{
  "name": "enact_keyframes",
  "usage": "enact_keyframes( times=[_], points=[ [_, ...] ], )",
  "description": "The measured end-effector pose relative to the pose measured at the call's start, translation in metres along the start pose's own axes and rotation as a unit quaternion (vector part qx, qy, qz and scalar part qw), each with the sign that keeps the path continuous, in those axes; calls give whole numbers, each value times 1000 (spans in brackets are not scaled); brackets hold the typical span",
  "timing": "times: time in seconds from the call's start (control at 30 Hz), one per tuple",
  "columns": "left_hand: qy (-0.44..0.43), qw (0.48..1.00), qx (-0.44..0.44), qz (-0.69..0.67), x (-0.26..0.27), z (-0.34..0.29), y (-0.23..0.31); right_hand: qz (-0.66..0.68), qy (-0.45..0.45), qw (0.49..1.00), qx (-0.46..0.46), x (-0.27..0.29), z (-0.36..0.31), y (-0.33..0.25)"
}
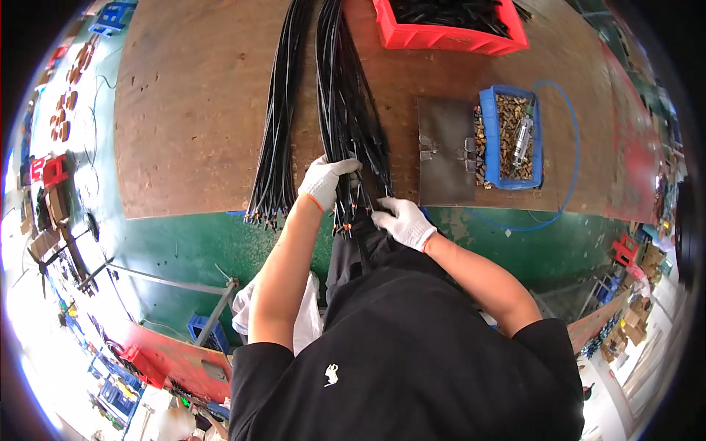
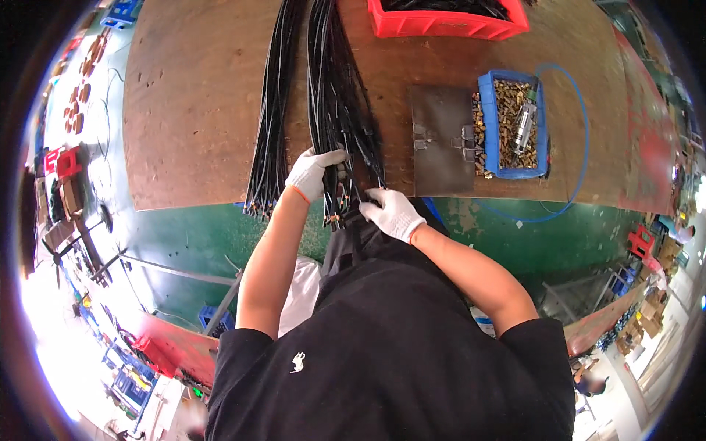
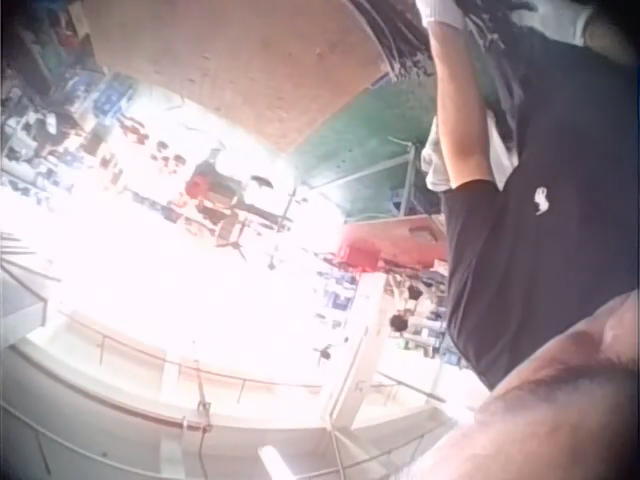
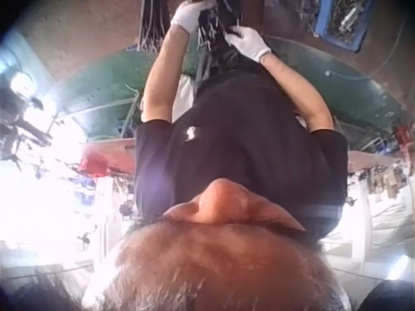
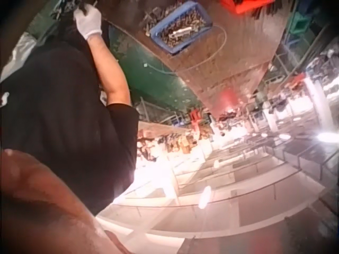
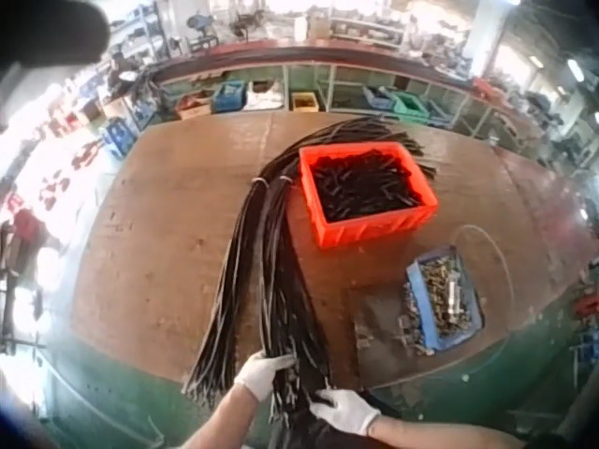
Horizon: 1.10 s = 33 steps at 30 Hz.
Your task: Sorting and assembling electrical cable harnesses with plastic connectors at a workbench.
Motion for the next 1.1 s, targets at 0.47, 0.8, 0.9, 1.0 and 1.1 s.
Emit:
enact_keyframes(
  times=[0.47,0.8,0.9,1.0,1.1],
  points=[
    [21,990,-42,135,39,-26,35,294,31,945,-142,13,156,-67],
    [-19,997,63,-37,41,-3,10,160,-65,981,-90,21,53,-55],
    [-26,998,62,-19,32,-2,7,129,-69,981,-130,19,24,-42],
    [2,999,37,-25,18,-2,3,103,-86,984,-119,21,4,-28],
    [24,998,-7,-54,10,-1,-4,-43,-54,997,-44,26,-12,-26]
  ],
)
Point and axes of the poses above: each hand's wrist, its own z-axis towards the middle knuckle, its own x-axis out of the back of the hand, y = z × x, the point moved 3 cm from there along z, towards the middle knuckle, and after that the axes turned 3 degrees about z, right-handed, at the moved point
